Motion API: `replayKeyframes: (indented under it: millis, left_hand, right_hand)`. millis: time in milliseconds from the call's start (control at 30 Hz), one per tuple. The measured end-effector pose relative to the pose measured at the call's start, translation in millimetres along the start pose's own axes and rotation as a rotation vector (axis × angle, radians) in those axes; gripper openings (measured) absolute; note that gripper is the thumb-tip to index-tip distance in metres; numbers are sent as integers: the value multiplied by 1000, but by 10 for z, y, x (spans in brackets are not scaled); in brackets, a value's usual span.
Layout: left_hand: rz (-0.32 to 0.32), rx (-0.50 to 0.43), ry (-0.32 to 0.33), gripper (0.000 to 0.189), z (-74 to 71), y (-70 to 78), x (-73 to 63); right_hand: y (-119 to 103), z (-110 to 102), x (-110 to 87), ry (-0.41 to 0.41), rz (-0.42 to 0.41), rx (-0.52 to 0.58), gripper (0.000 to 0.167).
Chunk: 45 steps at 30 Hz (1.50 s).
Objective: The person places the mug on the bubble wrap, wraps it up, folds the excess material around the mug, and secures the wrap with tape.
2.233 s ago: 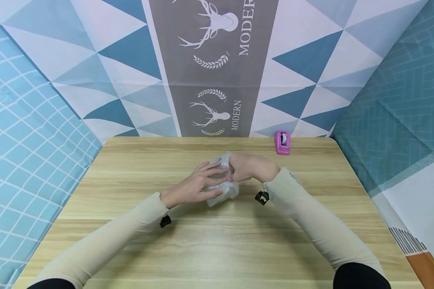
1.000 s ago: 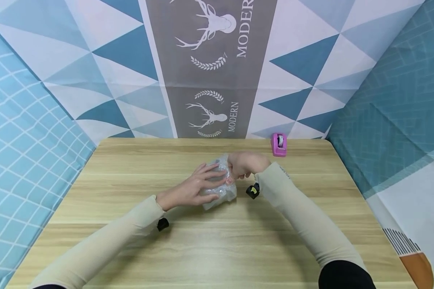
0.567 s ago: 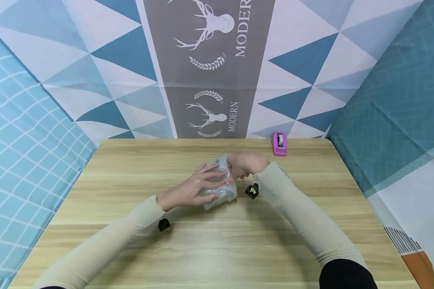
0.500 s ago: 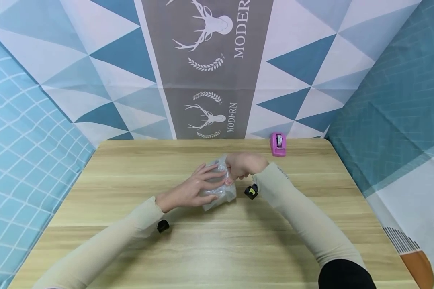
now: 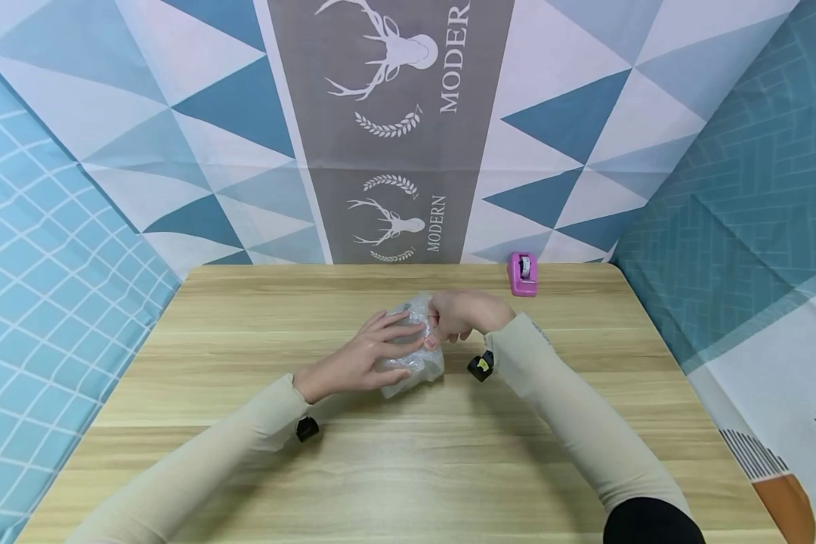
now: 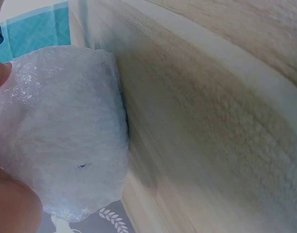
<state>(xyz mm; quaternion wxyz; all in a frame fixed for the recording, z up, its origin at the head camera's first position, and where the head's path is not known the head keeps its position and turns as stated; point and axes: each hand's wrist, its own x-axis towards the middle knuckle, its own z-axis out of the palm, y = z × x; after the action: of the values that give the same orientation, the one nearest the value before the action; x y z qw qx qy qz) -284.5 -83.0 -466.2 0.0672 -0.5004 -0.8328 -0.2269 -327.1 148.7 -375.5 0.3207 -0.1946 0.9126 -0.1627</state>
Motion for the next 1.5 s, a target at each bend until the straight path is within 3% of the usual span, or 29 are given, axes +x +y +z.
replayKeyframes:
  millis: [200, 433, 533, 700, 767, 867, 1000, 1100, 1200, 1300, 1500]
  left_hand:
    - [3, 14, 6, 54, 5, 14, 11]
    - [-10, 46, -26, 54, -14, 30, 10]
    - [13, 68, -22, 54, -37, 41, 27]
    - [69, 225, 11, 51, -110, 122, 58]
    - [70, 320, 9, 49, -147, 198, 71]
    - [51, 419, 5, 46, -188, 323, 93]
    - [9, 451, -7, 42, -205, 418, 102]
    - [4, 463, -29, 43, -204, 424, 101]
    - [3, 446, -44, 55, -215, 419, 93]
    - [-16, 413, -55, 66, -244, 419, 91]
    - [-8, 344, -68, 64, -348, 374, 105]
  right_hand:
    - [16, 2, -18, -36, 43, 64, 25]
    - [-13, 5, -42, -23, 40, -8, 44]
    - [-37, 2, -67, -28, 40, -28, 43]
    - [-67, 9, -114, -19, 42, -36, 43]
    - [-61, 26, -138, 20, 58, -51, 54]
    - [-37, 67, -176, 114, 83, -71, 87]
    - [-33, 119, -195, 252, -17, -127, 119]
    - [-46, 141, -197, 287, -129, -180, 118]
    - [-65, 170, -204, 268, -193, -172, 110]
    - [-73, 199, -209, 241, -215, -129, 102]
    - [-71, 208, -256, 238, -220, -159, 91]
